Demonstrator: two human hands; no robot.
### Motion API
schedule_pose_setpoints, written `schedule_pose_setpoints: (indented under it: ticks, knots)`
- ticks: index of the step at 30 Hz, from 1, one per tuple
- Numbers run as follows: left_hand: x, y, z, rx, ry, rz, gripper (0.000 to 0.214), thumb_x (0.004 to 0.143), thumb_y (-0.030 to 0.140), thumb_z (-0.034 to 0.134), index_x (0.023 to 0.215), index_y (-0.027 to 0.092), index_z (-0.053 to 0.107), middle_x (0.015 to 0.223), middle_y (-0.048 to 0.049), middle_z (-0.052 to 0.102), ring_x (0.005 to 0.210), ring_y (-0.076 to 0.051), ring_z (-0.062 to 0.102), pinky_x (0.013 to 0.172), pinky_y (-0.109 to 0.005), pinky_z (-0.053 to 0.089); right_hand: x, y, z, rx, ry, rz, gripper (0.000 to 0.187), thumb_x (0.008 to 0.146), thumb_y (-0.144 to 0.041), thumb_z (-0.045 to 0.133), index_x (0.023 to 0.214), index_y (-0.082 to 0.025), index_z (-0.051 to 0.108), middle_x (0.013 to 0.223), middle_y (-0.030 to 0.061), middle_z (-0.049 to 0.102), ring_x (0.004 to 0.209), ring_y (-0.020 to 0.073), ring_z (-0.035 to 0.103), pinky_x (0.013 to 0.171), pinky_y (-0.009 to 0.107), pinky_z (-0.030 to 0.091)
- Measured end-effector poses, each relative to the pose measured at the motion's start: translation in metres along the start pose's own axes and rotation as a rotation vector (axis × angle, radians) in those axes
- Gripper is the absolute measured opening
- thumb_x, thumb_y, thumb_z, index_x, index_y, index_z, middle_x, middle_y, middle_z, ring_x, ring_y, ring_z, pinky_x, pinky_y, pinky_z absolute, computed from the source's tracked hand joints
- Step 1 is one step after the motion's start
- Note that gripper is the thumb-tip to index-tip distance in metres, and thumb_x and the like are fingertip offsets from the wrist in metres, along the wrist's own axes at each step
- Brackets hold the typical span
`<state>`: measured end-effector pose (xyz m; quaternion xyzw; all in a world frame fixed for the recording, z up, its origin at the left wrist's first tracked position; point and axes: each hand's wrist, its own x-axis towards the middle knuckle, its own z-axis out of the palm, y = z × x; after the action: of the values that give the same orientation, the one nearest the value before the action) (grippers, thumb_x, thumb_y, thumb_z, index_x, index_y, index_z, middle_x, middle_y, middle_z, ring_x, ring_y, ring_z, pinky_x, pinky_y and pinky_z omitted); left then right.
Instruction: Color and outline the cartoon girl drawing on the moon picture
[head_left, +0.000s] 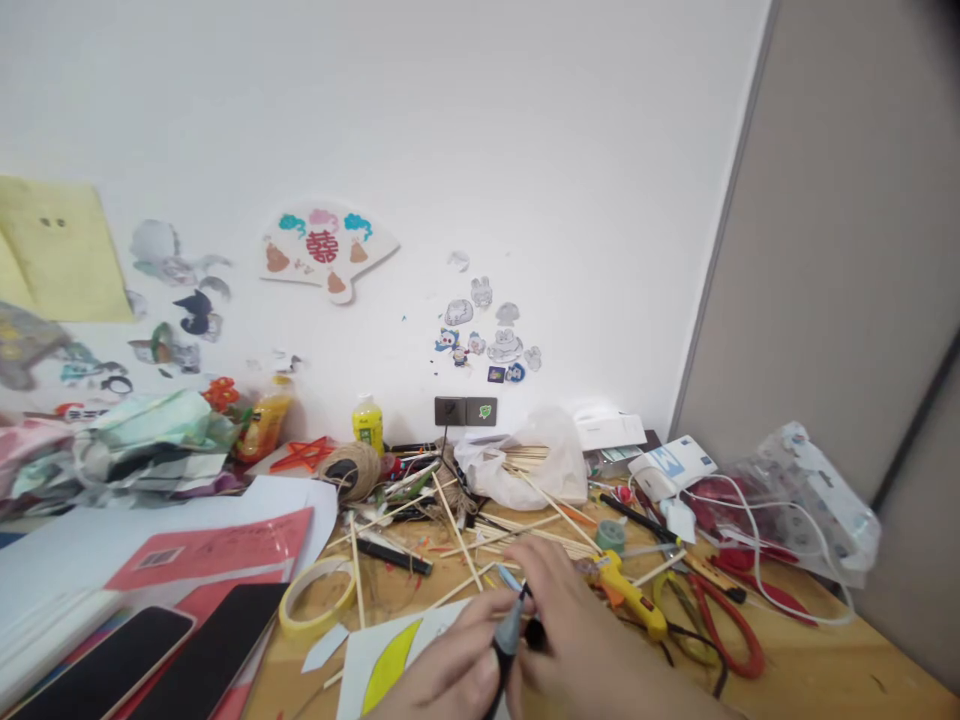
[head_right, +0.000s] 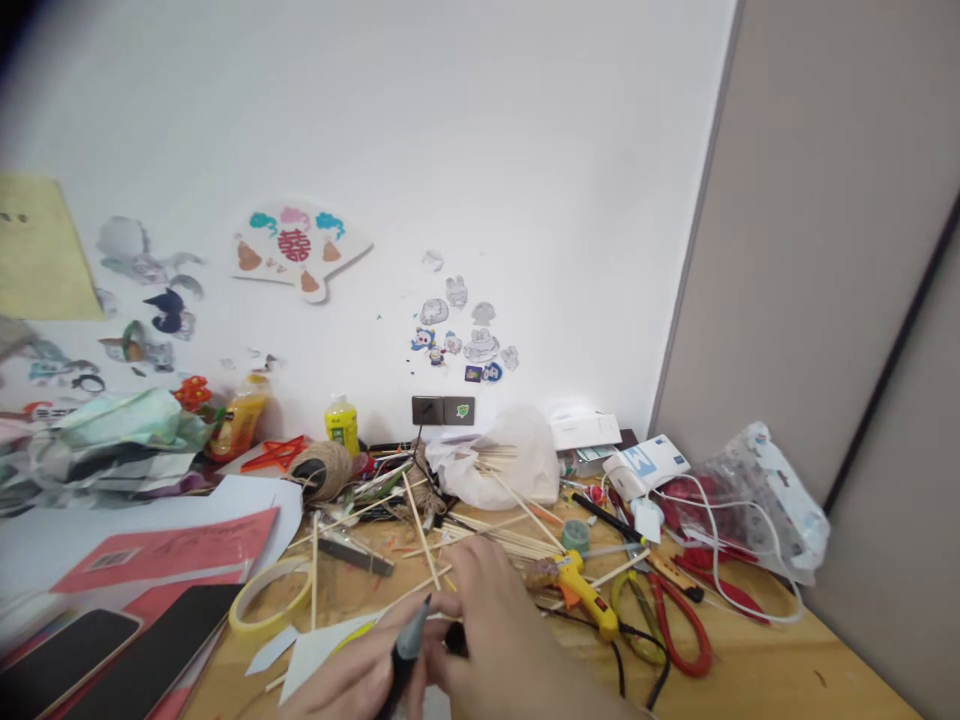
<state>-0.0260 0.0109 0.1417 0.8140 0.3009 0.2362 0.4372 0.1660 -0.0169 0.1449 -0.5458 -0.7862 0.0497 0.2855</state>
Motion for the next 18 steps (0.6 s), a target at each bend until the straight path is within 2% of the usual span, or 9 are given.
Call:
schedule_pose_setpoints:
  ticks: [2, 5, 8, 11, 14, 16, 18]
  knots:
    - [0.011, -0.013, 0.008, -0.117, 0.044, 0.027, 0.077, 0.075, 0.084, 0.028, 0.101, 0.023, 0.067, 0.124, -0.0115, 0.055, 0.116, -0.029, 0.046, 0.101, -0.043, 0.037, 0.013, -0.003, 0.009, -0.001, -0.008, 0.033, 0.046, 0.066, -0.008, 0.053, 0.111, -0.017, 0.053, 0.119, 0.0120, 0.057, 0.112, 0.0256, 0.051, 0.094, 0.038, 0.043]
    - [0.027, -0.028, 0.013, -0.433, 0.068, -0.052, 0.062, 0.076, 0.077, 0.041, 0.081, 0.019, 0.061, 0.097, -0.0079, 0.060, 0.096, -0.023, 0.054, 0.094, -0.041, 0.043, 0.029, 0.000, 0.024, -0.039, 0.000, 0.060, 0.038, 0.065, -0.008, 0.054, 0.103, -0.017, 0.055, 0.108, 0.0110, 0.059, 0.102, 0.0262, 0.054, 0.088, 0.039, 0.045]
    - [0.044, -0.041, 0.013, -0.780, 0.128, -0.138, 0.048, 0.073, 0.067, 0.058, 0.075, 0.019, 0.052, 0.083, -0.0025, 0.058, 0.084, -0.018, 0.056, 0.084, -0.035, 0.047, 0.047, 0.008, 0.044, -0.043, 0.105, 0.085, 0.039, 0.069, -0.008, 0.052, 0.108, -0.013, 0.054, 0.104, 0.0121, 0.060, 0.101, 0.0267, 0.054, 0.090, 0.040, 0.044]
    - [0.060, -0.053, 0.008, -1.035, 0.190, -0.166, 0.040, 0.075, 0.058, 0.060, 0.071, 0.019, 0.049, 0.071, -0.0002, 0.056, 0.074, -0.016, 0.058, 0.075, -0.030, 0.049, 0.065, 0.012, 0.063, 0.066, 0.186, 0.103, 0.049, 0.066, -0.008, 0.056, 0.114, -0.015, 0.050, 0.108, 0.0099, 0.059, 0.104, 0.0250, 0.054, 0.089, 0.036, 0.045]
    - [0.068, -0.058, 0.000, -1.176, 0.245, -0.161, 0.032, 0.079, 0.049, 0.057, 0.071, 0.019, 0.049, 0.068, 0.0004, 0.057, 0.070, -0.015, 0.059, 0.071, -0.027, 0.049, 0.079, 0.010, 0.073, 0.088, 0.240, 0.108, 0.053, 0.064, -0.008, 0.058, 0.115, -0.016, 0.049, 0.108, 0.0090, 0.057, 0.103, 0.0248, 0.053, 0.088, 0.036, 0.045]
    - [0.070, -0.060, -0.006, -1.207, 0.293, -0.170, 0.032, 0.081, 0.048, 0.055, 0.068, 0.019, 0.049, 0.064, 0.0010, 0.057, 0.065, -0.014, 0.058, 0.065, -0.025, 0.049, 0.083, 0.007, 0.076, 0.012, 0.324, 0.079, 0.058, 0.065, -0.006, 0.057, 0.122, -0.014, 0.046, 0.113, 0.0116, 0.055, 0.108, 0.0262, 0.049, 0.092, 0.038, 0.042]
    - [0.070, -0.061, -0.009, -1.206, 0.328, -0.202, 0.032, 0.082, 0.047, 0.055, 0.070, 0.018, 0.051, 0.064, 0.0009, 0.058, 0.064, -0.014, 0.058, 0.062, -0.024, 0.048, 0.082, 0.004, 0.078, -0.126, 0.405, -0.012, 0.060, 0.069, -0.005, 0.057, 0.127, -0.013, 0.044, 0.111, 0.0125, 0.054, 0.104, 0.0270, 0.048, 0.089, 0.040, 0.042]
